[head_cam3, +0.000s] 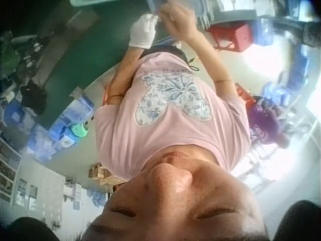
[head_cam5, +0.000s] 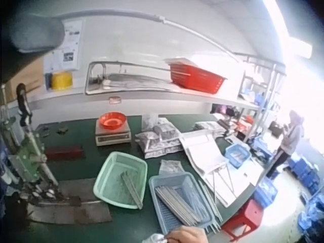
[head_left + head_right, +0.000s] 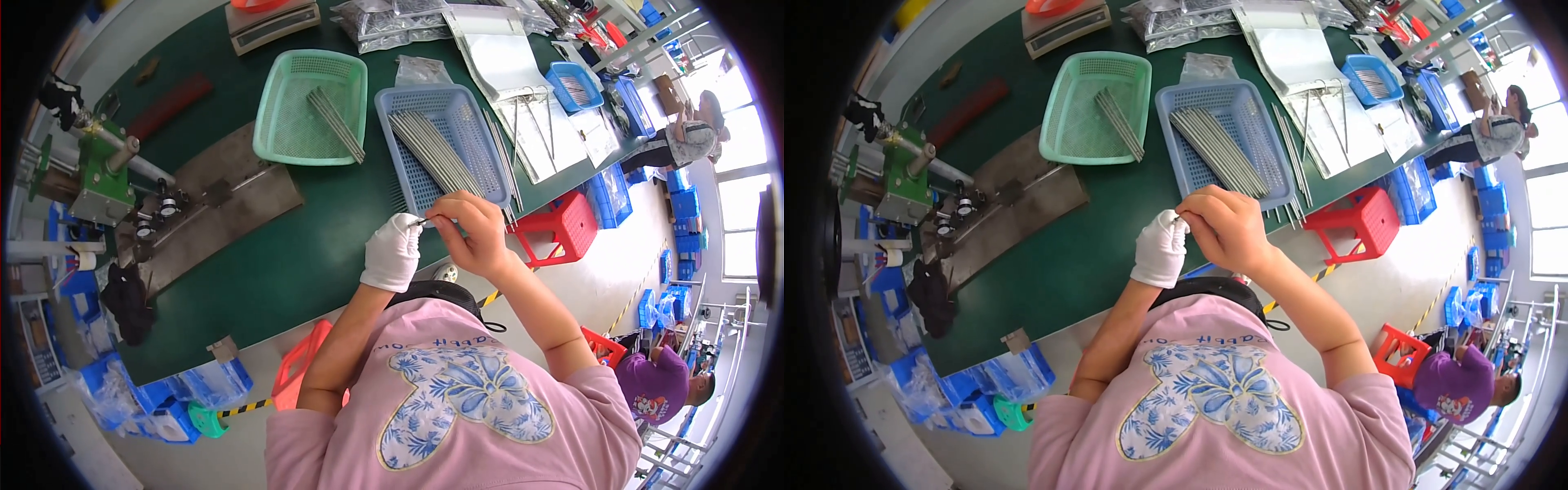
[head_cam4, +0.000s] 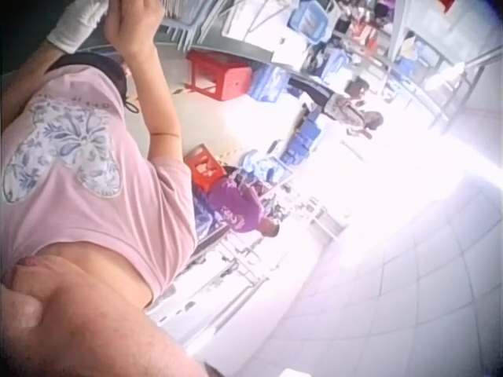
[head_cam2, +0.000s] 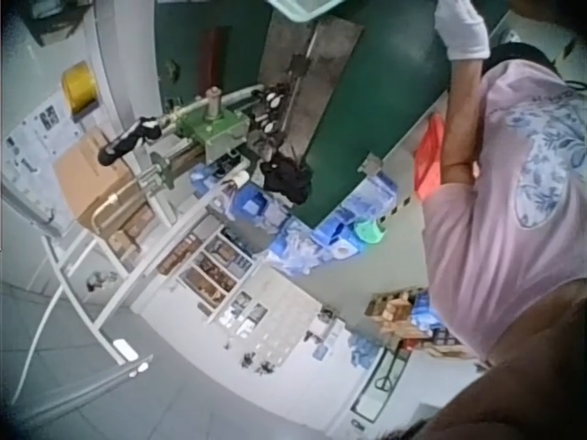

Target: Assembling small metal components onto metal rods and measuring them with a digital caliper.

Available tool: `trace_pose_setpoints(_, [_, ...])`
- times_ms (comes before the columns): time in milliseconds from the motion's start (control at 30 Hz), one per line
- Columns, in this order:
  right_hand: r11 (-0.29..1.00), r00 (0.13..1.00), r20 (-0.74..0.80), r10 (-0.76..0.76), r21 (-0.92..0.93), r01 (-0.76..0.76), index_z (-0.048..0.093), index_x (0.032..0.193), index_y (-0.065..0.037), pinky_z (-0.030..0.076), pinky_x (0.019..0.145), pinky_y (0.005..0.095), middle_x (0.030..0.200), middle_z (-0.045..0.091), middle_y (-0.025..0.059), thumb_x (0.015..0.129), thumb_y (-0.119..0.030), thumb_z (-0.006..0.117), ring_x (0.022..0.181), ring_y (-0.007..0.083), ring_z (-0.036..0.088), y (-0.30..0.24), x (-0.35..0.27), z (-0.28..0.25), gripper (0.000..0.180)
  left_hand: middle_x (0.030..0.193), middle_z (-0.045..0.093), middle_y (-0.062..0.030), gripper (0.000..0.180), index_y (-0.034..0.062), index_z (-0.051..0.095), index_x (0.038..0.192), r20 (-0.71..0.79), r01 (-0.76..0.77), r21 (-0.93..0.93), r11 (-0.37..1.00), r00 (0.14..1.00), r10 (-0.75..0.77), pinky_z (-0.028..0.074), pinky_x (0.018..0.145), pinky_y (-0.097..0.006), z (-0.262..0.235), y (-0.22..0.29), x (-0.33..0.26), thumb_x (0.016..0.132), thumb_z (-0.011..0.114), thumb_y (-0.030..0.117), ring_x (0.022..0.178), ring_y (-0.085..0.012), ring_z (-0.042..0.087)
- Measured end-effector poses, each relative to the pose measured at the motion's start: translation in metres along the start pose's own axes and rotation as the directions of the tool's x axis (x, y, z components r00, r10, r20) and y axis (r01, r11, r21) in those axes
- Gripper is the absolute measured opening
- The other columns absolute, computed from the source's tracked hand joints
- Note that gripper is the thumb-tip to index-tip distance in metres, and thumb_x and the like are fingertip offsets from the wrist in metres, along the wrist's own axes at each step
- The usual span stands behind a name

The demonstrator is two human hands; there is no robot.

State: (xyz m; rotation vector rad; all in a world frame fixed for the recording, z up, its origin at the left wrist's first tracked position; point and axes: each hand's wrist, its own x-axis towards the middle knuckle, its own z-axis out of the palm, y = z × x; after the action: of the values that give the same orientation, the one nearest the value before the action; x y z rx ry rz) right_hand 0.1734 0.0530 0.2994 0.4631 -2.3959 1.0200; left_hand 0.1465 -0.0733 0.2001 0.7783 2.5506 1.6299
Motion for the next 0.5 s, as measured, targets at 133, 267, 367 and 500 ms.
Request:
trace_pose_setpoints(133, [0.994,0.997,-0.024,-0.074,-0.086,0.071,0.057,0.080,-0.003,0.044,0.046,0.0286,0.070,0.058,0.0071,0.068,0.001,0.060,0.053,0.0219,0.055,-0.0040,0.0050,0.0012,0.014,0.072,0.057,-0.0095,0.007,0.0108,0.053,0.080,-0.027,-0.019,0.054,0.998,0.999,0.021,0.045,0.055,-0.041,-0.0015,0.0025,0.0019,0.082,0.051,0.017,0.064,-0.0314,0.056])
trace_pose_setpoints(267, [0.989,0.997,0.030,-0.066,-0.131,0.069,0.056,0.082,-0.004,0.043,0.045,0.0293,0.070,0.057,0.0068,0.063,0.001,0.059,0.051,0.0221,0.054,-0.0006,0.0034,-0.0008,0.020,0.072,0.057,-0.0095,0.006,0.0105,0.053,0.080,-0.011,-0.069,0.082,0.994,0.997,0.070,0.045,0.055,-0.041,-0.0014,0.0017,0.0033,0.082,0.051,0.016,0.064,-0.0315,0.056])
trace_pose_setpoints(367, [0.984,0.995,0.015,-0.098,-0.148,0.099,0.057,0.082,-0.002,0.043,0.046,0.0295,0.071,0.057,0.0075,0.061,0.004,0.057,0.052,0.0218,0.054,-0.0043,0.0061,0.0002,0.022,0.072,0.057,-0.0095,0.006,0.0103,0.054,0.080,-0.001,-0.039,0.078,0.996,0.999,0.039,0.045,0.055,-0.041,-0.0017,0.0015,0.0069,0.082,0.052,0.016,0.063,-0.0314,0.056])
trace_pose_setpoints(500, [0.978,0.990,0.044,-0.131,-0.158,0.136,0.057,0.083,-0.001,0.044,0.046,0.0294,0.071,0.058,0.0082,0.061,0.007,0.057,0.053,0.0220,0.055,-0.0046,0.0058,0.0000,0.023,0.073,0.057,-0.0092,0.005,0.0106,0.054,0.079,-0.035,-0.076,0.032,0.997,0.996,0.078,0.046,0.056,-0.040,0.0007,-0.0032,0.0057,0.080,0.053,0.015,0.064,-0.0310,0.056])
